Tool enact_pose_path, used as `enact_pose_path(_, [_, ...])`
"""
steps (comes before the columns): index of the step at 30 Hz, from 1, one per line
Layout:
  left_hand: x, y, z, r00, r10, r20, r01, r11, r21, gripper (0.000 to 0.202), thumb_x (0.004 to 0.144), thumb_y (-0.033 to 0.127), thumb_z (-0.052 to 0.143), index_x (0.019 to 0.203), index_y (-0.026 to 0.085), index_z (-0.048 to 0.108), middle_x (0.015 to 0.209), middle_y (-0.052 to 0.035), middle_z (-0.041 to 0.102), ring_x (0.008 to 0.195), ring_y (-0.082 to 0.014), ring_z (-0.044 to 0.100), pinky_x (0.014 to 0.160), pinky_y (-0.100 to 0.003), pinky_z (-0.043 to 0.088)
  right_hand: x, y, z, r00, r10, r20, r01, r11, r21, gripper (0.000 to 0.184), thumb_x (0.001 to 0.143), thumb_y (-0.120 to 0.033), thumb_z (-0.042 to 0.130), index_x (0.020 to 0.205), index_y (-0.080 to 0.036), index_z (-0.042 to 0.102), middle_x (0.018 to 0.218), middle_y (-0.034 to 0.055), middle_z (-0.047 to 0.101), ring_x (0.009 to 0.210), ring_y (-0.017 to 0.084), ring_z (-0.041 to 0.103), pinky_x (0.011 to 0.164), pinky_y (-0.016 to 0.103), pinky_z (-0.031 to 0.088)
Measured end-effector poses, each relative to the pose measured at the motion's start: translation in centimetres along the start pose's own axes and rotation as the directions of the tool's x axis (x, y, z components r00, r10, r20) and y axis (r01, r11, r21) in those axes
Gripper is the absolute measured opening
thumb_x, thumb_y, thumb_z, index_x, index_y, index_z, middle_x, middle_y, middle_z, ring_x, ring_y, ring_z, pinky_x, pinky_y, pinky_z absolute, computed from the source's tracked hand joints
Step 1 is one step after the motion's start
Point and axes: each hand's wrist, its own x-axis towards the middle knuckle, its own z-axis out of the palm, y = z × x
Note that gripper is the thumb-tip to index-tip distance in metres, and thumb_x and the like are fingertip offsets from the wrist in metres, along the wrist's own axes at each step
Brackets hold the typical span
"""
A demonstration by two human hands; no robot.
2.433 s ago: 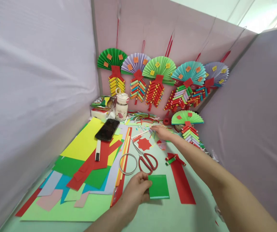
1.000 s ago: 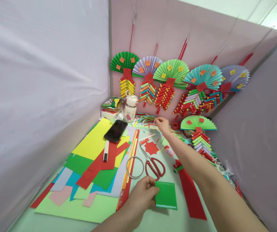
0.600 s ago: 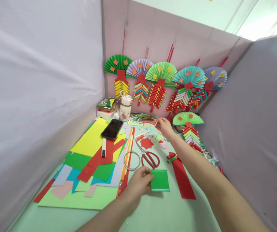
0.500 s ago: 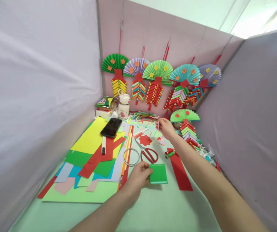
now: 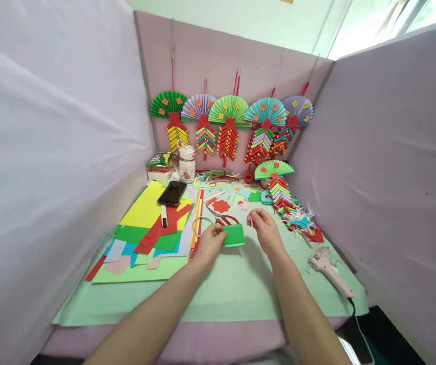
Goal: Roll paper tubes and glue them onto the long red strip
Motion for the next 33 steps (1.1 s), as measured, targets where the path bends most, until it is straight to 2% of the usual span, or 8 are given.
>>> enact_pose_path(3, [0.4,-0.2,-0.2,0.989,0.123,-0.08,-0.115,0.989,0.095,0.022,0.07,0.025,0.061,0.089,0.019,0.051,0.07,0.0025,0.055,0.059,-0.0101,0.052,0.057,-0.021,0.04,-1.5,0.3,0.3,0.999,-0.041,0.017,0.043,0.994,-0.104,0.02,0.084,-0.042,0.045,0.084,-0.023,0.051,0.07,0.0002,0.057,0.066,0.016,0.054,0.063,0.028,0.046])
enact_pose_path(6, [0.7,0.0,-0.5,0.959,0.266,-0.101,-0.245,0.952,0.185,0.027,0.072,0.02,0.059,0.097,0.02,0.051,0.078,0.0002,0.058,0.068,-0.0124,0.057,0.063,-0.024,0.043,-2.3,0.5,0.7,0.996,-0.053,0.068,0.064,0.983,-0.172,0.018,0.084,-0.039,0.044,0.084,-0.023,0.052,0.072,0.0012,0.058,0.068,0.017,0.055,0.065,0.029,0.046])
enact_pose_path(10, [0.8,0.1,-0.8,0.912,0.41,-0.025,-0.372,0.85,0.374,0.008,0.076,0.019,0.053,0.083,0.019,0.057,0.081,-0.0022,0.062,0.076,-0.0154,0.058,0.07,-0.027,0.044,-2.8,0.6,1.0,0.987,-0.092,0.129,0.122,0.962,-0.246,0.019,0.085,-0.035,0.041,0.092,-0.022,0.054,0.084,0.004,0.062,0.081,0.019,0.059,0.074,0.03,0.046])
enact_pose_path(14, [0.7,0.1,-0.8,0.893,0.449,0.023,-0.4,0.77,0.497,0.013,0.078,0.016,0.051,0.085,0.018,0.062,0.086,-0.0047,0.066,0.081,-0.0175,0.059,0.076,-0.03,0.045,-3.0,1.2,1.2,0.973,-0.133,0.187,0.19,0.923,-0.333,0.023,0.086,-0.032,0.044,0.106,-0.022,0.049,0.084,0.0031,0.065,0.084,0.02,0.06,0.08,0.033,0.044])
enact_pose_path(19, [0.1,0.3,-0.5,0.862,0.485,0.145,-0.462,0.637,0.617,0.017,0.083,0.018,0.047,0.089,0.019,0.064,0.093,-0.0061,0.066,0.089,-0.0189,0.058,0.081,-0.031,0.044,-3.1,1.9,1.5,0.958,-0.179,0.225,0.281,0.752,-0.597,0.028,0.086,-0.021,0.044,0.114,-0.022,0.048,0.085,0.0032,0.068,0.096,0.022,0.058,0.093,0.041,0.032])
enact_pose_path(24, [-0.4,0.5,-0.2,0.857,0.467,0.217,-0.481,0.573,0.664,0.014,0.084,0.018,0.049,0.086,0.019,0.063,0.09,-0.0055,0.064,0.085,-0.0191,0.058,0.077,-0.031,0.043,-3.5,1.4,1.6,0.928,-0.235,0.289,0.371,0.64,-0.672,0.028,0.088,-0.017,0.043,0.114,-0.021,0.048,0.09,0.0056,0.067,0.101,0.023,0.055,0.096,0.04,0.027])
enact_pose_path(28, [-0.4,0.5,-0.2,0.858,0.466,0.218,-0.478,0.566,0.671,0.012,0.084,0.017,0.05,0.082,0.019,0.061,0.085,-0.0039,0.062,0.081,-0.0175,0.057,0.073,-0.029,0.042,-3.8,1.0,1.6,0.922,-0.247,0.299,0.387,0.645,-0.66,0.027,0.088,-0.018,0.043,0.115,-0.021,0.049,0.092,0.0058,0.067,0.101,0.024,0.054,0.094,0.039,0.026])
enact_pose_path(33, [-0.4,0.6,-0.3,0.841,0.519,0.153,-0.487,0.603,0.631,0.012,0.085,0.019,0.048,0.083,0.019,0.06,0.085,-0.004,0.062,0.081,-0.0172,0.056,0.073,-0.028,0.042,-3.9,0.9,1.9,0.952,-0.24,0.189,0.305,0.703,-0.643,0.023,0.088,-0.03,0.048,0.109,-0.023,0.053,0.088,0.0036,0.068,0.097,0.023,0.053,0.09,0.037,0.028])
